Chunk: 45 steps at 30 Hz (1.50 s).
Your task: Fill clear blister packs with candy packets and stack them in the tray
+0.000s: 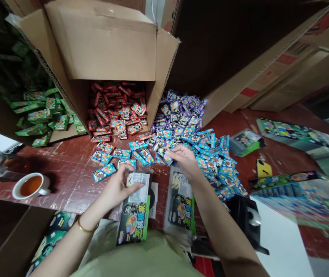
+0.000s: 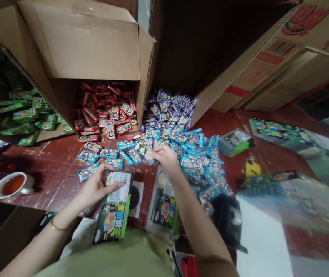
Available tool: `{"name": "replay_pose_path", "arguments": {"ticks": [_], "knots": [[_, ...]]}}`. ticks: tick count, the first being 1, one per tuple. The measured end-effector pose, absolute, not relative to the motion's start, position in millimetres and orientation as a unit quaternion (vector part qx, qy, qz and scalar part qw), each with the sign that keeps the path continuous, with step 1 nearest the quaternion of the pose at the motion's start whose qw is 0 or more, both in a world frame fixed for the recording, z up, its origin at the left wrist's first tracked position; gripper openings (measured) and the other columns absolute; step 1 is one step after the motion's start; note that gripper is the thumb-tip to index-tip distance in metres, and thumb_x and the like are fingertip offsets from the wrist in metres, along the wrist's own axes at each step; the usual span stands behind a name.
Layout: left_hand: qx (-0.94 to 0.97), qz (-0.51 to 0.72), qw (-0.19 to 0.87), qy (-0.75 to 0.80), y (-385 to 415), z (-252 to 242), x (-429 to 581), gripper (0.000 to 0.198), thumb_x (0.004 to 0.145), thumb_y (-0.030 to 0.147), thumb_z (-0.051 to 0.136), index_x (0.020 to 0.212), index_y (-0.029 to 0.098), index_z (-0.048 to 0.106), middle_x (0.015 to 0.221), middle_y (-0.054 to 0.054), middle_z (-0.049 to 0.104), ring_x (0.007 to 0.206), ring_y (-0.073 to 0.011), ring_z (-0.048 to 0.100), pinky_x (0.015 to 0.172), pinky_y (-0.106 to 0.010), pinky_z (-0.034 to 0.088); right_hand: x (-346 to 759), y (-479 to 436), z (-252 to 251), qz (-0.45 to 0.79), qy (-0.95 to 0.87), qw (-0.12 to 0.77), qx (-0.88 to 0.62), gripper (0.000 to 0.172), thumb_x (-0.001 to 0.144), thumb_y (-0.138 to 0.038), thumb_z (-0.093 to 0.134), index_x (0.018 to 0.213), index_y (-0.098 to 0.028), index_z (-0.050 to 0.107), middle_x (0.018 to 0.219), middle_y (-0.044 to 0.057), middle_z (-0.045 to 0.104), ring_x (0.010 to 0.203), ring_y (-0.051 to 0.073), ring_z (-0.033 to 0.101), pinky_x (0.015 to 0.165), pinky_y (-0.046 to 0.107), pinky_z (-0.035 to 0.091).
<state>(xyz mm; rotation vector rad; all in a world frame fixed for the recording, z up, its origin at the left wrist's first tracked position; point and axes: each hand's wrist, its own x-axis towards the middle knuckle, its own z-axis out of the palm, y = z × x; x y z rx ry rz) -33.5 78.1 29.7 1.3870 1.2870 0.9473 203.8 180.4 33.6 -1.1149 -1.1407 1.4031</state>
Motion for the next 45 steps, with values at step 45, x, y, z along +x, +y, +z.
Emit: {"name": "replay_pose_path", "arguments": {"ticks": [45], "knots": [[0.268,0.576,0.565,0.526,52.5,-1.0,-73.3,0.048,0.075,0.041,0.072,0.101,0.026,0.034,0.069,0.008,0.055,0.056,-0.0098,0.055,0.053,-0.021,0.047,5.8,324.8,25.3,0.275,-0.877,0.189,-0.347,0.016,0.070,0.002,0.064,0.078,-0.011,0.067,0.114,0.018,0.063,0.116,0.029,0.053,0.106,0.048,0.030]]}}
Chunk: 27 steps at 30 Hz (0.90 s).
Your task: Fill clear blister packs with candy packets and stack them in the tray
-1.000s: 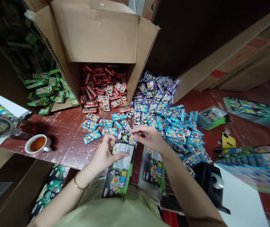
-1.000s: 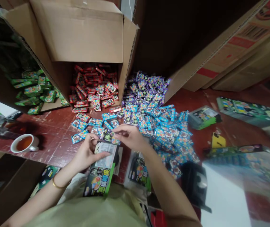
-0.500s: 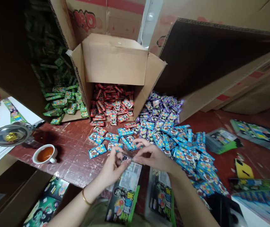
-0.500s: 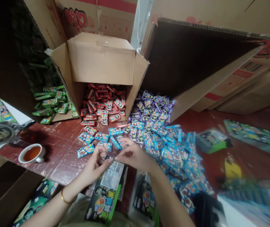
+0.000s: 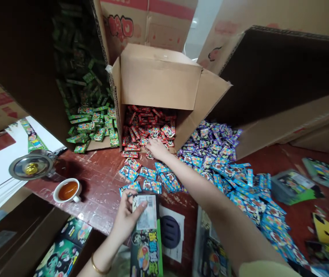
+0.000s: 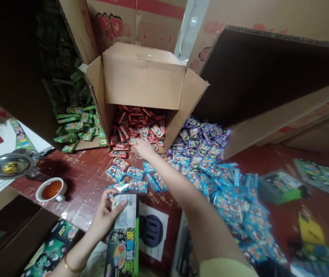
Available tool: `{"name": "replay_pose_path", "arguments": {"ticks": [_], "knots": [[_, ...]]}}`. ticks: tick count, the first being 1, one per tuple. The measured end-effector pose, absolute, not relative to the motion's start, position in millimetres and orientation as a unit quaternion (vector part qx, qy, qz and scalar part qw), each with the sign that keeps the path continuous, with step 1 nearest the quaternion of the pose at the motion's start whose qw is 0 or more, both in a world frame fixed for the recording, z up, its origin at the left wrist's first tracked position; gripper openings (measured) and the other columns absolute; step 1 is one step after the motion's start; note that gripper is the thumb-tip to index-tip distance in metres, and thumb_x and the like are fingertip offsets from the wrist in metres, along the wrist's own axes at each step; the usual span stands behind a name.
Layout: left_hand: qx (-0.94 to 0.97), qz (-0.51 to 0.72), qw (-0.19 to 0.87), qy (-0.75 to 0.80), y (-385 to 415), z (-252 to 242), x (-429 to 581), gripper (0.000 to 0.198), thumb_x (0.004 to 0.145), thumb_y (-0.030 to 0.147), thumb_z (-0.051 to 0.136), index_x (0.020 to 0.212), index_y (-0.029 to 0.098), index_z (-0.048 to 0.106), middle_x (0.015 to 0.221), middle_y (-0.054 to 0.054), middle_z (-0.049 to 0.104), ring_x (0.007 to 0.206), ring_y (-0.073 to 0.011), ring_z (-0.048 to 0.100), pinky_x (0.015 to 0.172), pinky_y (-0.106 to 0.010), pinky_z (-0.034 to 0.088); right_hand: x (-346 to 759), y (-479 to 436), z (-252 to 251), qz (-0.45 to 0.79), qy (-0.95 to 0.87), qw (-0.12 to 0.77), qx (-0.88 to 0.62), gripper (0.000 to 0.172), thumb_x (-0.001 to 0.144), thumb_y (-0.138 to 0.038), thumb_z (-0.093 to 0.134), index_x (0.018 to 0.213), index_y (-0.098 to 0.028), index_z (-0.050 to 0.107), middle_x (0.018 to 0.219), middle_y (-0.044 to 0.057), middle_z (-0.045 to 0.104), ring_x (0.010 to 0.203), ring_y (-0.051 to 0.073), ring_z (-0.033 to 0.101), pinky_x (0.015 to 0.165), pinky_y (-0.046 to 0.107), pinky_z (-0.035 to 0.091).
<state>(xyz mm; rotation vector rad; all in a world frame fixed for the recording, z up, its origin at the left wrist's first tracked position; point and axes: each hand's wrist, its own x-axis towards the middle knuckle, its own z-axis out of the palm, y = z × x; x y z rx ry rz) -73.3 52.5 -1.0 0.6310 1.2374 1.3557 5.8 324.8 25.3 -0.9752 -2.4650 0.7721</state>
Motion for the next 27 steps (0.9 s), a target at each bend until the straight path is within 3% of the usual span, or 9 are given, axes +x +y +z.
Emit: {"name": "replay_pose_path", "arguments": {"ticks": [2,4,7,9,12,15,18,22,27], "knots": [[0.232,0.587,0.553,0.544,52.9,-4.6,-83.8,0.052,0.071,0.043,0.075,0.100,0.026,0.035,0.064,0.010,0.055,0.050,-0.0093,0.055,0.048,-0.020,0.046,17.9,320.9,30.3,0.290,-0.864,0.199,-0.361,0.010,0.070,-0.006,0.069,0.068,-0.013,0.063,0.094,0.014,0.067,0.101,0.028,0.060,0.097,0.046,0.040],[0.216,0.596,0.540,0.553,54.7,-7.5,-90.5,0.053,0.069,0.042,0.076,0.099,0.025,0.036,0.062,0.010,0.055,0.048,-0.0090,0.055,0.047,-0.019,0.046,31.9,307.7,34.6,0.314,-0.847,0.211,-0.373,0.013,0.075,-0.021,0.071,0.071,-0.015,0.060,0.079,0.008,0.066,0.083,0.022,0.064,0.082,0.040,0.050],[0.229,0.596,0.553,0.536,57.8,-7.0,-91.3,0.050,0.071,0.039,0.076,0.099,0.025,0.037,0.065,0.010,0.057,0.050,-0.0091,0.057,0.048,-0.019,0.048,42.3,270.0,35.7,0.443,-0.744,0.313,-0.391,0.026,0.074,-0.040,0.072,0.077,-0.017,0.059,0.074,0.003,0.066,0.071,0.017,0.064,0.069,0.032,0.054],[0.249,0.599,0.563,0.512,58.7,-3.5,-88.2,0.047,0.072,0.035,0.075,0.098,0.024,0.038,0.068,0.009,0.058,0.055,-0.0090,0.059,0.051,-0.019,0.049,42.0,239.3,35.5,0.555,-0.636,0.367,-0.390,0.032,0.067,-0.042,0.078,0.077,-0.018,0.060,0.077,0.004,0.068,0.073,0.016,0.066,0.072,0.031,0.055],[0.267,0.600,0.579,0.483,56.7,3.1,-83.9,0.044,0.074,0.030,0.075,0.098,0.023,0.039,0.080,0.005,0.063,0.067,-0.0098,0.063,0.060,-0.021,0.053,42.6,203.1,44.2,0.639,-0.610,0.303,-0.357,0.032,0.064,-0.036,0.081,0.085,-0.018,0.065,0.090,0.006,0.071,0.078,0.017,0.067,0.072,0.031,0.055],[0.280,0.587,0.603,0.462,52.1,7.0,-81.4,0.045,0.075,0.028,0.074,0.103,0.023,0.039,0.087,0.002,0.066,0.069,-0.0107,0.064,0.064,-0.023,0.054,53.2,192.2,65.4,0.620,-0.705,0.196,-0.282,0.033,0.075,-0.030,0.073,0.106,-0.020,0.067,0.100,0.007,0.071,0.088,0.019,0.067,0.077,0.034,0.055],[0.287,0.586,0.597,0.467,49.3,8.0,-79.0,0.047,0.075,0.027,0.074,0.105,0.024,0.037,0.089,0.001,0.067,0.071,-0.0115,0.065,0.065,-0.024,0.053,67.3,197.6,82.5,0.532,-0.801,0.151,-0.228,0.033,0.084,-0.025,0.062,0.117,-0.024,0.066,0.102,0.006,0.070,0.098,0.021,0.063,0.090,0.041,0.050],[0.298,0.591,0.572,0.485,51.1,10.1,-75.7,0.050,0.075,0.027,0.073,0.107,0.025,0.034,0.090,0.001,0.068,0.074,-0.0133,0.067,0.066,-0.025,0.053,77.0,197.0,75.7,0.504,-0.798,0.192,-0.269,0.032,0.086,-0.026,0.059,0.117,-0.026,0.067,0.106,0.006,0.066,0.096,0.021,0.061,0.090,0.041,0.050],[0.316,0.583,0.564,0.493,54.5,12.3,-71.2,0.053,0.075,0.028,0.073,0.107,0.027,0.032,0.092,0.000,0.067,0.076,-0.0153,0.068,0.066,-0.027,0.054,84.6,187.8,65.5,0.554,-0.722,0.263,-0.321,0.047,0.084,-0.030,0.063,0.130,-0.030,0.057,0.108,0.004,0.065,0.091,0.018,0.061,0.087,0.037,0.053]]}}
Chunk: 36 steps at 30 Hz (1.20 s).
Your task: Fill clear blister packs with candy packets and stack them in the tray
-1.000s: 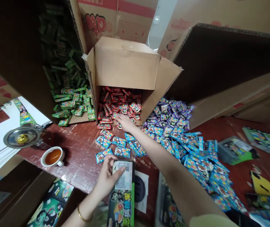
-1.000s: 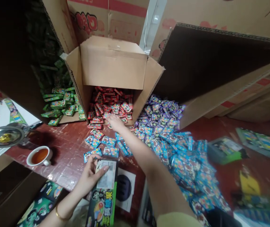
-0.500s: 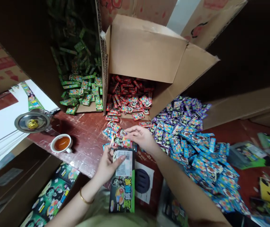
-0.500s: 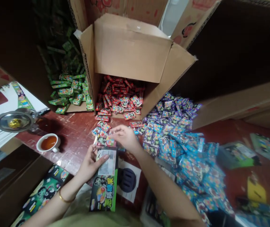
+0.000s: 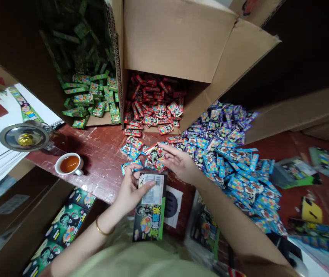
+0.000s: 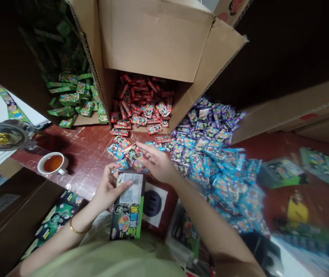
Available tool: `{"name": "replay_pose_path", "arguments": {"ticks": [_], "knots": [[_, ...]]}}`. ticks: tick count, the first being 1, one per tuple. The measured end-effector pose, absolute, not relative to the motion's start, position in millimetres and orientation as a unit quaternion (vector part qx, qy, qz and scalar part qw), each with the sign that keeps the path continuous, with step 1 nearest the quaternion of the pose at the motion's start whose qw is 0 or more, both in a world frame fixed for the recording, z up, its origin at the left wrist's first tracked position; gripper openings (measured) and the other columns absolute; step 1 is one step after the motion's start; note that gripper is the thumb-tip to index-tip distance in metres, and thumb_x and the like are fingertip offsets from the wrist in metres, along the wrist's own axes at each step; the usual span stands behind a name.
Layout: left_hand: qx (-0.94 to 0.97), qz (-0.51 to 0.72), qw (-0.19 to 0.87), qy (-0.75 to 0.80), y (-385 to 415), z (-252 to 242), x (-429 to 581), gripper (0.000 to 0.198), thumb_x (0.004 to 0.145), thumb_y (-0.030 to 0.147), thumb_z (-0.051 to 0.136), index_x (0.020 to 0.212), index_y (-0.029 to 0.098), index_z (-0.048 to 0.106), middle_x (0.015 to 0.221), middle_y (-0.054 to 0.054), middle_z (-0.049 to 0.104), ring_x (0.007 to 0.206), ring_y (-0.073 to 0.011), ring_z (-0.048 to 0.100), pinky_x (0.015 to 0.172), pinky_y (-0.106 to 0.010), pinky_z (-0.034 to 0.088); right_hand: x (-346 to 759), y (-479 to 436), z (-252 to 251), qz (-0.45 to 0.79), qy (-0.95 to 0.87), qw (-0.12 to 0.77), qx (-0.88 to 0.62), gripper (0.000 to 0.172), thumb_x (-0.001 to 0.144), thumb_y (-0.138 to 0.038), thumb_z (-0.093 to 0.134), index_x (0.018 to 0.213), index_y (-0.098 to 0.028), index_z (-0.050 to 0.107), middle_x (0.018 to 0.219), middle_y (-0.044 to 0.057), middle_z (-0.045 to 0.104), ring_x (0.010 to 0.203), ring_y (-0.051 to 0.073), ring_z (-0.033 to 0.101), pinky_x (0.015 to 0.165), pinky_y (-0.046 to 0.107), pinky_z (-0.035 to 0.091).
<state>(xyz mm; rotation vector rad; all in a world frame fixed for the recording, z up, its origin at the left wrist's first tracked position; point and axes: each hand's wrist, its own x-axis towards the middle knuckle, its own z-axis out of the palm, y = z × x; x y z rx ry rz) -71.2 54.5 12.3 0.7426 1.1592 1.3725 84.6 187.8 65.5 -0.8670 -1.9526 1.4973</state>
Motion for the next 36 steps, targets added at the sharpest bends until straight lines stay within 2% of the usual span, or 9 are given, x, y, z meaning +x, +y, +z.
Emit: {"name": "replay_pose_path", "arguments": {"ticks": [5,9,12,16,20,26,29,33,36], "knots": [[0.323,0.568,0.585,0.481,53.7,11.4,-67.4,0.050,0.075,0.028,0.073,0.102,0.026,0.030,0.094,-0.002,0.069,0.070,-0.0137,0.067,0.065,-0.027,0.053,103.8,199.7,81.2,0.497,-0.813,0.164,-0.253,0.035,0.083,-0.031,0.065,0.117,-0.029,0.066,0.103,0.004,0.067,0.099,0.023,0.060,0.095,0.043,0.047],[0.335,0.567,0.579,0.481,54.5,13.8,-67.0,0.050,0.075,0.027,0.073,0.101,0.026,0.031,0.085,0.002,0.067,0.064,-0.0112,0.062,0.059,-0.023,0.050,104.6,197.0,74.1,0.525,-0.745,0.266,-0.315,0.046,0.081,-0.029,0.067,0.126,-0.028,0.060,0.089,0.002,0.062,0.075,0.015,0.057,0.075,0.032,0.053],[0.346,0.562,0.578,0.479,55.0,15.8,-65.4,0.050,0.076,0.027,0.073,0.102,0.026,0.030,0.086,0.002,0.066,0.066,-0.0114,0.062,0.061,-0.024,0.050,99.5,187.2,67.8,0.529,-0.717,0.316,-0.326,0.053,0.082,-0.028,0.065,0.133,-0.027,0.053,0.089,0.002,0.058,0.071,0.013,0.053,0.072,0.028,0.052],[0.364,0.554,0.571,0.485,53.2,15.7,-60.0,0.050,0.075,0.027,0.073,0.100,0.026,0.029,0.087,0.001,0.065,0.068,-0.0114,0.061,0.064,-0.024,0.049,107.7,184.4,74.6,0.494,-0.810,0.188,-0.256,0.038,0.085,-0.030,0.062,0.123,-0.025,0.063,0.081,0.001,0.056,0.073,0.015,0.052,0.072,0.029,0.049],[0.399,0.526,0.569,0.490,51.6,18.1,-54.2,0.051,0.075,0.030,0.073,0.102,0.025,0.030,0.085,0.002,0.060,0.070,-0.0116,0.060,0.062,-0.023,0.046,120.8,193.1,89.2,0.487,-0.846,0.075,-0.206,0.036,0.086,-0.033,0.062,0.121,-0.025,0.065,0.082,0.001,0.060,0.074,0.015,0.055,0.070,0.028,0.047],[0.466,0.503,0.565,0.459,54.8,24.4,-53.6,0.043,0.076,0.027,0.073,0.097,0.024,0.035,0.073,0.007,0.044,0.060,-0.0059,0.044,0.055,-0.018,0.033,111.7,195.5,98.4,0.507,-0.842,0.027,-0.180,0.037,0.085,-0.033,0.065,0.120,-0.020,0.064,0.084,0.001,0.056,0.066,0.010,0.048,0.058,0.021,0.041],[0.448,0.518,0.554,0.472,54.4,23.2,-55.9,0.044,0.074,0.028,0.074,0.096,0.024,0.036,0.070,0.008,0.041,0.055,-0.0051,0.039,0.051,-0.017,0.028,105.4,189.4,90.7,0.504,-0.841,0.035,-0.191,0.031,0.082,-0.035,0.069,0.108,-0.019,0.069,0.080,0.001,0.056,0.063,0.010,0.048,0.055,0.022,0.040],[0.396,0.554,0.570,0.459,52.3,19.3,-65.8,0.047,0.075,0.026,0.073,0.102,0.024,0.034,0.073,0.006,0.051,0.057,-0.0061,0.046,0.052,-0.018,0.032,99.1,177.7,71.8,0.474,-0.832,0.153,-0.245,0.025,0.079,-0.040,0.072,0.074,-0.016,0.070,0.085,0.006,0.058,0.078,0.016,0.057,0.069,0.028,0.047],[0.372,0.574,0.585,0.437,50.6,13.9,-78.2,0.047,0.076,0.025,0.072,0.103,0.024,0.035,0.081,0.003,0.058,0.064,-0.0072,0.052,0.056,-0.018,0.036,84.7,180.6,57.9,0.482,-0.848,0.110,-0.191,0.028,0.082,-0.041,0.068,0.069,-0.017,0.071,0.096,0.008,0.058,0.093,0.019,0.059,0.080,0.031,0.048]]}}
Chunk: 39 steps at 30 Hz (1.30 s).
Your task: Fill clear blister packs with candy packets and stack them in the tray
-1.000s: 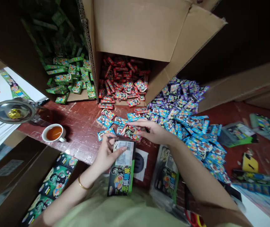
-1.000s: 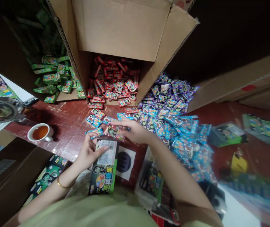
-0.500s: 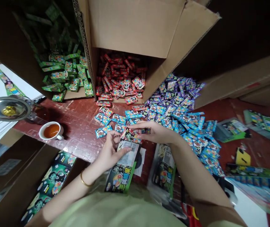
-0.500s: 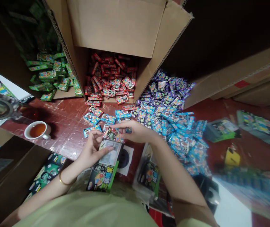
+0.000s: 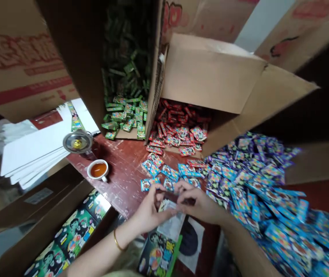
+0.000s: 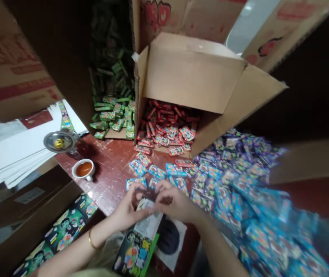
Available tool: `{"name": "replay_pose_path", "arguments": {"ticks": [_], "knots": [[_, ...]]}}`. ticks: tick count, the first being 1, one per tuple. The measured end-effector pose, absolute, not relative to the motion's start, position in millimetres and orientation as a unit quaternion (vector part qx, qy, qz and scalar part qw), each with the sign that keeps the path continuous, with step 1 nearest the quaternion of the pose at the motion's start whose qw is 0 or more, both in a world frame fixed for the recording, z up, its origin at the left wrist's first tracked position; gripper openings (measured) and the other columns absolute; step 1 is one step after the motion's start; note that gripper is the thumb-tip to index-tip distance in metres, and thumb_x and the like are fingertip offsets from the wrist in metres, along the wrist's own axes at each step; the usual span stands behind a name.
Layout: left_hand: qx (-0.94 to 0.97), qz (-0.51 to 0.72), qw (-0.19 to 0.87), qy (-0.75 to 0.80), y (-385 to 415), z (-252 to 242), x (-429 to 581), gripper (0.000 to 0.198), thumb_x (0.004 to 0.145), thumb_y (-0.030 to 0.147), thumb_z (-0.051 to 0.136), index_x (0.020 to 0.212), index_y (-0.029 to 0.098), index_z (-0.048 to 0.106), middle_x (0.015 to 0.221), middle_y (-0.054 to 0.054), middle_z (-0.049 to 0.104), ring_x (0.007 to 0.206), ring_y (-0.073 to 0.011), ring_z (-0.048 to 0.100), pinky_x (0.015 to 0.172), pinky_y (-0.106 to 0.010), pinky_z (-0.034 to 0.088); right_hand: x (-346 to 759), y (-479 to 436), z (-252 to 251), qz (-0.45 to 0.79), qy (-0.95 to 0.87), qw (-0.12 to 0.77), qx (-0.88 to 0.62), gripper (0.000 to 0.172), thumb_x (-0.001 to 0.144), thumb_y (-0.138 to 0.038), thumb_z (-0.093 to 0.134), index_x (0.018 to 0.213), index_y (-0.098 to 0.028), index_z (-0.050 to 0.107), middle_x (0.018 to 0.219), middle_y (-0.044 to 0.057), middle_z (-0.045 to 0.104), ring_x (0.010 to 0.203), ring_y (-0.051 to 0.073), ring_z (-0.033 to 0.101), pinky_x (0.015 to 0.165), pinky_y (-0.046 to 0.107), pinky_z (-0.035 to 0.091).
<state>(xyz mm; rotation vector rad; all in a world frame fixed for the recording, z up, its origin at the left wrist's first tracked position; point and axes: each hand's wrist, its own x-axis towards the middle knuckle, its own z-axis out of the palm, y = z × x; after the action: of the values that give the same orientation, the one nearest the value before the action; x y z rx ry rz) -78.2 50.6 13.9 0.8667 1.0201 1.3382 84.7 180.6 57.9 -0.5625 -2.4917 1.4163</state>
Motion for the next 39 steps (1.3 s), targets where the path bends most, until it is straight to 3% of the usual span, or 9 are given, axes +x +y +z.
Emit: {"name": "replay_pose_path", "arguments": {"ticks": [5,8,11,14,19,25,32,36,39], "knots": [[0.289,0.611,0.599,0.430,43.8,0.8,-95.9,0.050,0.077,0.027,0.072,0.100,0.026,0.028,0.086,0.002,0.065,0.067,-0.0097,0.060,0.061,-0.021,0.045,-4.9,215.1,44.9,0.285,-0.910,0.162,-0.255,0.025,0.094,-0.031,0.053,0.086,-0.014,0.069,0.089,0.009,0.062,0.081,0.016,0.061,0.072,0.028,0.050],[0.257,0.621,0.570,0.472,39.0,-4.6,-103.0,0.051,0.077,0.030,0.072,0.097,0.026,0.026,0.076,0.006,0.062,0.058,-0.0083,0.057,0.056,-0.020,0.045,-93.5,236.3,34.3,0.079,-0.955,0.096,-0.268,0.026,0.094,-0.015,0.047,0.116,-0.013,0.061,0.111,0.013,0.063,0.102,0.019,0.059,0.089,0.031,0.047],[0.251,0.628,0.537,0.504,34.8,-3.2,-109.1,0.050,0.077,0.030,0.072,0.097,0.026,0.027,0.076,0.006,0.062,0.059,-0.0083,0.056,0.056,-0.019,0.045,-171.1,249.4,18.1,0.019,-0.954,0.062,-0.293,0.035,0.090,-0.002,0.039,0.119,-0.005,0.059,0.114,0.023,0.062,0.111,0.027,0.056,0.096,0.044,0.041],[0.227,0.643,0.500,0.533,32.1,1.5,-113.8,0.050,0.074,0.030,0.074,0.097,0.026,0.029,0.074,0.007,0.060,0.062,-0.0092,0.059,0.057,-0.019,0.045,-213.3,257.7,0.2,-0.036,-0.938,0.023,-0.343,0.039,0.087,0.003,0.034,0.118,0.001,0.058,0.114,0.032,0.059,0.109,0.034,0.057,0.091,0.057,0.039],[0.205,0.655,0.483,0.544,33.6,-2.7,-121.5,0.052,0.071,0.031,0.076,0.097,0.025,0.032,0.074,0.007,0.058,0.065,-0.0108,0.061,0.059,-0.020,0.046,-218.3,267.7,-18.3,-0.110,-0.928,-0.005,-0.356,0.041,0.089,0.001,0.029,0.116,-0.005,0.060,0.125,0.028,0.054,0.110,0.033,0.056,0.083,0.050,0.045],[0.230,0.634,0.503,0.541,32.2,-12.6,-128.2,0.051,0.073,0.033,0.074,0.098,0.026,0.030,0.073,0.008,0.056,0.061,-0.0096,0.059,0.058,-0.020,0.045,-206.5,266.0,-21.3,-0.157,-0.941,-0.002,-0.299,0.045,0.088,0.003,0.027,0.122,-0.001,0.056,0.130,0.030,0.051,0.107,0.031,0.056,0.082,0.049,0.044],[0.190,0.658,0.502,0.528,33.2,-3.8,-119.5,0.053,0.071,0.035,0.076,0.096,0.026,0.031,0.074,0.007,0.059,0.062,-0.0102,0.059,0.056,-0.020,0.045,-195.2,266.5,-4.7,-0.114,-0.962,0.002,-0.249,0.031,0.090,-0.003,0.034,0.105,0.000,0.062,0.117,0.033,0.059,0.104,0.032,0.061,0.083,0.049,0.046],[0.206,0.660,0.502,0.520,34.5,-3.8,-119.9,0.052,0.072,0.034,0.075,0.096,0.026,0.030,0.076,0.006,0.061,0.062,-0.0110,0.060,0.057,-0.021,0.046,-195.7,266.6,26.5,-0.053,-0.955,0.032,-0.291,0.027,0.087,0.000,0.038,0.101,-0.005,0.061,0.099,0.025,0.067,0.086,0.027,0.067,0.069,0.036,0.052],[0.207,0.666,0.475,0.537,34.8,-2.7,-126.0,0.052,0.073,0.032,0.075,0.098,0.026,0.030,0.074,0.007,0.060,0.062,-0.0108,0.061,0.056,-0.020,0.046,-172.0,259.1,49.4,-0.012,-0.945,0.083,-0.317,0.028,0.088,-0.007,0.043,0.112,-0.011,0.055,0.103,0.018,0.066,0.087,0.024,0.067,0.071,0.032,0.053]]}}
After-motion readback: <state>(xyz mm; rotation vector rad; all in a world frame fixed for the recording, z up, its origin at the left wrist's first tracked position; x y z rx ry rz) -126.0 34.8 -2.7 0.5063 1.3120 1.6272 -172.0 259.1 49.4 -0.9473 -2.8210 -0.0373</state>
